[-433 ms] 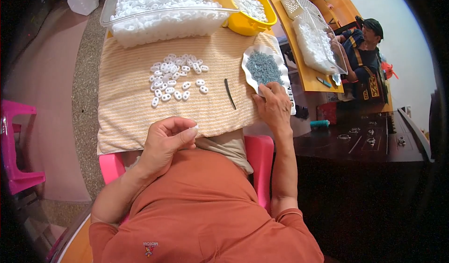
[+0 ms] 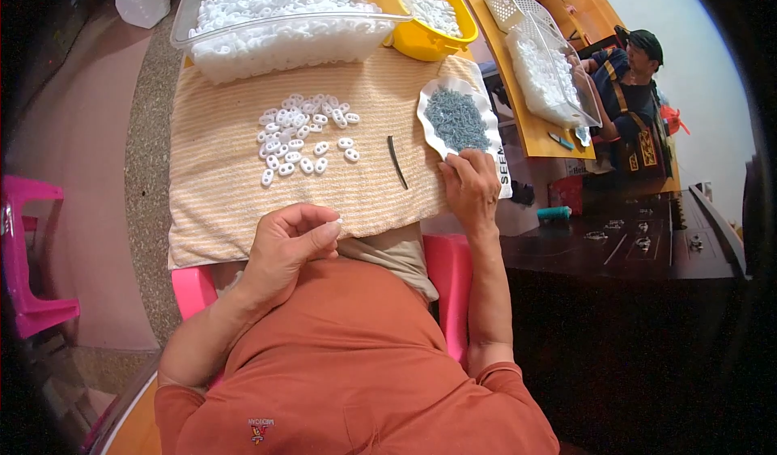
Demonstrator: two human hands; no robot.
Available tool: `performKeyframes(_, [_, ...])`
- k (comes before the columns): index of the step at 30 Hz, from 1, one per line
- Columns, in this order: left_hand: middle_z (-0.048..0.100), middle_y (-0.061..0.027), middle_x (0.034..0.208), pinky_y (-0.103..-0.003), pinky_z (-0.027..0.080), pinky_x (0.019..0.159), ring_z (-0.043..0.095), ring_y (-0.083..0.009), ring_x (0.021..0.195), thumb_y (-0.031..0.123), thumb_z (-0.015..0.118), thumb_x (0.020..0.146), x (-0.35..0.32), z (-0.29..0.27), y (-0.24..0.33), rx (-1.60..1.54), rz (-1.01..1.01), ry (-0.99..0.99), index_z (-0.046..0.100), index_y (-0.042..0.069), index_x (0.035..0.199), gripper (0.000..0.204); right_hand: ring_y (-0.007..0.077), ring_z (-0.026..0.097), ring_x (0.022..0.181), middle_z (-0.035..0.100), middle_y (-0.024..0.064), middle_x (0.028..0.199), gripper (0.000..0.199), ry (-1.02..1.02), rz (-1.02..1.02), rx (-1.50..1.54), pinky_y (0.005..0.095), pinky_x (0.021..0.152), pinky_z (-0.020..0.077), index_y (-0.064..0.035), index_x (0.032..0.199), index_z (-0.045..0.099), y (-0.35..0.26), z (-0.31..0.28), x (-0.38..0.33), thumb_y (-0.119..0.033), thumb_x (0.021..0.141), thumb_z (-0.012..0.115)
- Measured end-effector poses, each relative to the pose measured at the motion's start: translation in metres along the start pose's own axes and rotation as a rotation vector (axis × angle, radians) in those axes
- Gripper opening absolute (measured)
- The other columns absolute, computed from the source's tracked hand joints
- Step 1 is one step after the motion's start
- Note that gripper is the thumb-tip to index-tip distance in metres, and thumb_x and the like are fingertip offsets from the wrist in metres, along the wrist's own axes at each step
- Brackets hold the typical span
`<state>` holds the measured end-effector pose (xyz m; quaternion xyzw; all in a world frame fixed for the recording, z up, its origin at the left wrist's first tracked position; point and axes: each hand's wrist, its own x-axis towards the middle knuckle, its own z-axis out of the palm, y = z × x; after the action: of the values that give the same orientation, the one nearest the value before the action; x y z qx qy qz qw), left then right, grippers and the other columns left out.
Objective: Assembling small white plastic components by hand at a manufacturing workstation.
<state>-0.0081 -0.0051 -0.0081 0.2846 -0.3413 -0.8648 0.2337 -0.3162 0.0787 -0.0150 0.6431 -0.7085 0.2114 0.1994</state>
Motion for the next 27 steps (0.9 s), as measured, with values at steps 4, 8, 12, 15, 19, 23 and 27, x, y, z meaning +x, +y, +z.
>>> performKeyframes(4, [0.064,-0.0043,0.08,-0.025,0.053,0.065,0.061,-0.0104,0.07,0.007,0.066,0.087,0.0,-0.001,-0.001,0.002,0.003,0.007,0.063,0.0,0.098,0.014,0.0285,0.057,0.079,0.06,0.0085,0.083,0.013,0.028,0.0,0.005,0.0376,0.068,0.0465,-0.0046,0.084,0.065,-0.004,0.0,-0.001,-0.008,0.074,0.072])
performKeyframes(8, [0.064,-0.0042,0.08,-0.025,0.053,0.065,0.061,-0.0104,0.07,0.008,0.066,0.087,0.0,-0.002,-0.003,0.003,0.005,0.003,0.063,0.001,0.098,0.014,0.0291,0.057,0.078,0.06,0.0094,0.084,0.011,0.059,-0.052,0.017,0.0381,0.067,0.0471,-0.0037,0.085,0.065,-0.003,0.0,-0.002,-0.007,0.075,0.07])
performKeyframes(12, [0.063,-0.0035,0.08,-0.025,0.053,0.065,0.061,-0.0102,0.07,0.009,0.065,0.088,0.001,-0.002,-0.004,-0.008,-0.006,0.009,0.062,0.001,0.099,0.014,0.0303,0.057,0.08,0.061,0.0109,0.087,0.009,0.082,-0.043,0.057,0.0387,0.067,0.0474,-0.0023,0.087,0.064,-0.001,0.001,-0.004,-0.006,0.079,0.065])
performKeyframes(15, [0.062,-0.003,0.08,-0.025,0.053,0.065,0.061,-0.01,0.071,0.011,0.064,0.089,0.001,-0.003,-0.005,-0.024,-0.008,0.007,0.062,0.002,0.099,0.014,0.0318,0.058,0.081,0.062,0.0126,0.088,0.008,0.113,-0.01,0.094,0.0392,0.069,0.0483,-0.0019,0.088,0.063,0.001,0.003,-0.006,-0.005,0.081,0.064])
performKeyframes(19, [0.063,-0.0037,0.084,-0.025,0.055,0.067,0.062,-0.0099,0.074,0.012,0.063,0.09,0.001,-0.003,-0.006,-0.052,0.008,-0.031,0.061,0.003,0.098,0.012,0.0326,0.059,0.082,0.063,0.0137,0.09,0.008,0.163,0.02,0.135,0.0395,0.071,0.049,-0.0012,0.089,0.062,-0.003,0.002,-0.003,-0.003,0.082,0.063])
performKeyframes(23, [0.065,-0.0048,0.088,-0.025,0.056,0.068,0.063,-0.0101,0.078,0.011,0.062,0.09,0.002,0.001,-0.002,-0.034,-0.01,-0.011,0.06,0.005,0.097,0.01,0.0267,0.061,0.079,0.064,0.0128,0.089,0.007,0.186,0.066,0.237,0.0337,0.071,0.049,0.0003,0.092,0.061,-0.003,0.001,-0.003,0.0,0.084,0.062])
performKeyframes(27, [0.066,-0.0067,0.091,-0.025,0.057,0.07,0.064,-0.0112,0.08,0.009,0.062,0.09,0.001,0.0,-0.002,-0.08,0.001,-0.021,0.06,0.004,0.097,0.009,0.0122,0.061,0.077,0.064,0.0068,0.088,0.006,0.033,0.339,0.582,0.0234,0.07,0.0482,0.0027,0.094,0.062,-0.014,-0.008,-0.007,0.0,0.089,0.06])
